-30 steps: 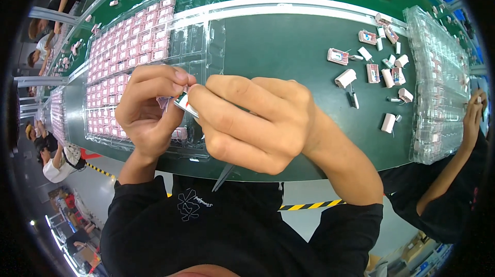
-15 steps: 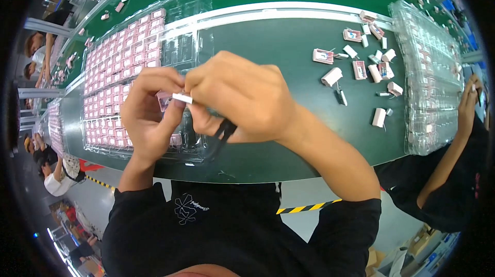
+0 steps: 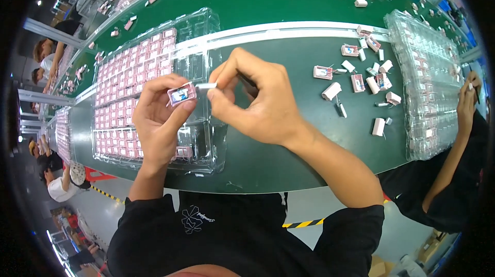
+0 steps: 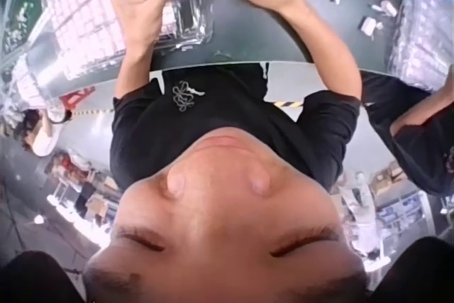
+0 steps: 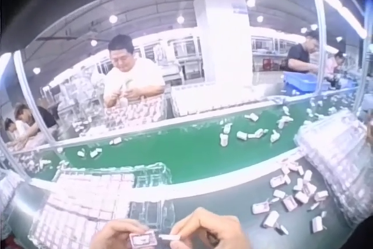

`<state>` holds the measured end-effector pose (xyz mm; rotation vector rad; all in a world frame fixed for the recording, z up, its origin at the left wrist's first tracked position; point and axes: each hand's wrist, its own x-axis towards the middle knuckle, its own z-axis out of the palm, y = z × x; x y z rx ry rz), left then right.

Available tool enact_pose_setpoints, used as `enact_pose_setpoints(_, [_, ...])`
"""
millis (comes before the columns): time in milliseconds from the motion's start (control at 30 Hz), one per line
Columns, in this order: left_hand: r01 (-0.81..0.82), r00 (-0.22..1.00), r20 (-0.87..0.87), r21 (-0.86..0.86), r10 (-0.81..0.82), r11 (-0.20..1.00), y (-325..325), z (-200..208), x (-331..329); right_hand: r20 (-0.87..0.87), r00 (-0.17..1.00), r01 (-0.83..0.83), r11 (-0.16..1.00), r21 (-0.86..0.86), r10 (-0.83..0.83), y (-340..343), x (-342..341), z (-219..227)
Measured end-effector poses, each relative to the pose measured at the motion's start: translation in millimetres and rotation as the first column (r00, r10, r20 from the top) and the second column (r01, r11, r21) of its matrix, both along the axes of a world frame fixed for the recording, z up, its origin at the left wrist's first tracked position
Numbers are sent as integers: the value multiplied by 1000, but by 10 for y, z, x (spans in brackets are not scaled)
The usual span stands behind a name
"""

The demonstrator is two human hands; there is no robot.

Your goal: The person assembles small electronic components into plastic housings by hand, taking components from a tray and inserting them into the housings.

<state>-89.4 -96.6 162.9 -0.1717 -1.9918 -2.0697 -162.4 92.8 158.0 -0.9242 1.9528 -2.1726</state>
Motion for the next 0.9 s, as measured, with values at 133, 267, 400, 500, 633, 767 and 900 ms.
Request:
enact_pose_setpoints(133, [-15, 999, -39, -101, 11, 995, 57, -95, -98, 36, 999, -17, 1000, -16, 18, 122, -51, -147])
enact_pose_setpoints(267, [-117, 989, 71, -157, 130, 981, -143, -103, -2, 62, 998, 30, 999, -32, -28, -69, -103, -136])
enact_pose_setpoints(400, [3, 998, 56, -140, 5, 990, -408, -168, 6, 262, 950, -118, 973, -196, 168, -197, -128, -144])
enact_pose_setpoints(500, [58, 987, 153, -6, -56, 998, -219, -204, -82, 359, 922, -87, 980, -179, 147, 3, -115, -153])
enact_pose_setpoints(633, [244, 947, 95, 405, -306, 881, -320, -141, -54, 369, 914, -112, 980, -167, 167, -22, -110, -124])
enact_pose_setpoints(767, [156, 913, 257, 500, -318, 852, -396, -170, -96, 315, 928, -152, 974, -165, 198, -21, -158, -166])
enact_pose_setpoints(900, [207, 902, 234, 503, -363, 839, -404, -170, -34, 315, 911, -208, 956, -207, 266, -22, -182, -149])
